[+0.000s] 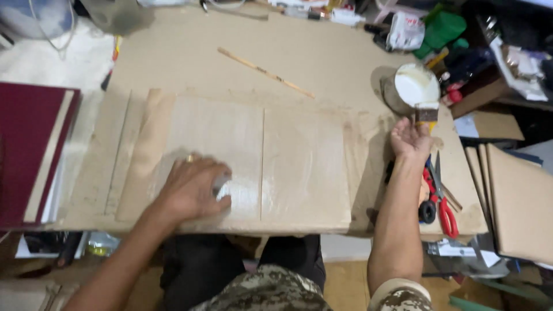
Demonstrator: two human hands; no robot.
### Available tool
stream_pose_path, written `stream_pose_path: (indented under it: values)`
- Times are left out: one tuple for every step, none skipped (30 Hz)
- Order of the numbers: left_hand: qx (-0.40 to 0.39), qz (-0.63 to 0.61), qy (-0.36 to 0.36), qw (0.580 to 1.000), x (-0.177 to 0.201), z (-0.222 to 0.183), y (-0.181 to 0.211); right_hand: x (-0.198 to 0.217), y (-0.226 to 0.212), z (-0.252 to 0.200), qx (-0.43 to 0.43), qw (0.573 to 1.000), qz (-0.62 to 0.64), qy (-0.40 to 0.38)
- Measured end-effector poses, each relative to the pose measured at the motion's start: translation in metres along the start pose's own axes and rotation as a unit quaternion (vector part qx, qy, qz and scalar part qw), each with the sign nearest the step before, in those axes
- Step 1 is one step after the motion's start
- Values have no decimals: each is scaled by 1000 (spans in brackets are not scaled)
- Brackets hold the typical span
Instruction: Applying glue to cardboard sheets with a brush and assembling them.
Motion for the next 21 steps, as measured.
stream_pose_path:
  values:
    - [-27,-10,21,999,4,6,6,-4,4,-18,-9,998,-29,-49]
    - [-54,-20,43,997,7,13,11,-8,8,-36,-19,993,-57,-98]
    - [-58,-23,33,998,5,17,17,-9,19,-77,-14,994,-57,-88]
    - [-51,-13,27,998,4,21,22,-29,34,-121,0,963,-206,-174]
    - [-46,0,26,999,7,26,25,-51,56,-166,13,901,-347,-258]
    - [-51,1,20,998,7,31,30,-45,56,-194,16,904,-345,-252]
    - [-49,4,0,999,4,34,34,-37,63,-222,6,870,-427,-248]
    - [-46,7,-21,999,1,37,37,-29,71,-251,-6,828,-505,-242]
    - [-48,6,-27,998,1,38,40,-24,69,-256,-7,830,-505,-236]
    - [-47,21,-37,998,1,38,44,-18,67,-261,2,804,-550,-226]
    - [-48,37,-48,997,-1,40,47,-12,64,-266,10,775,-594,-214]
    - [-50,36,-55,997,-1,38,51,-9,64,-269,8,777,-595,-208]
    - [-42,42,-59,996,0,38,52,-8,65,-271,4,769,-607,-203]
    - [-34,48,-64,996,2,38,54,-7,65,-274,-1,760,-619,-198]
    - [-35,47,-67,996,-1,38,53,-6,64,-275,-2,760,-620,-194]
    - [-36,54,-61,996,-2,37,52,-6,63,-276,-4,759,-621,-196]
    - [-37,62,-51,996,-1,38,51,-9,64,-277,-3,758,-621,-201]
    - [-39,61,-52,996,-1,37,52,-11,61,-277,-2,758,-621,-199]
    - [-29,67,-65,995,-3,38,51,-16,55,-275,7,790,-583,-192]
    - [-19,74,-78,994,-5,39,51,-20,48,-273,15,819,-543,-184]
    - [-22,73,-79,994,-5,39,52,-17,42,-246,17,819,-544,-182]
Point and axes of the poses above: each hand's wrist, its own z-axis towards the middle knuckle, its own x-axis out of the back of the hand, y = z × x, the point moved 9 cm from there along z, towards the middle knuckle, and after that the axes turned 11 degrees about -z, right-handed, at the moved point
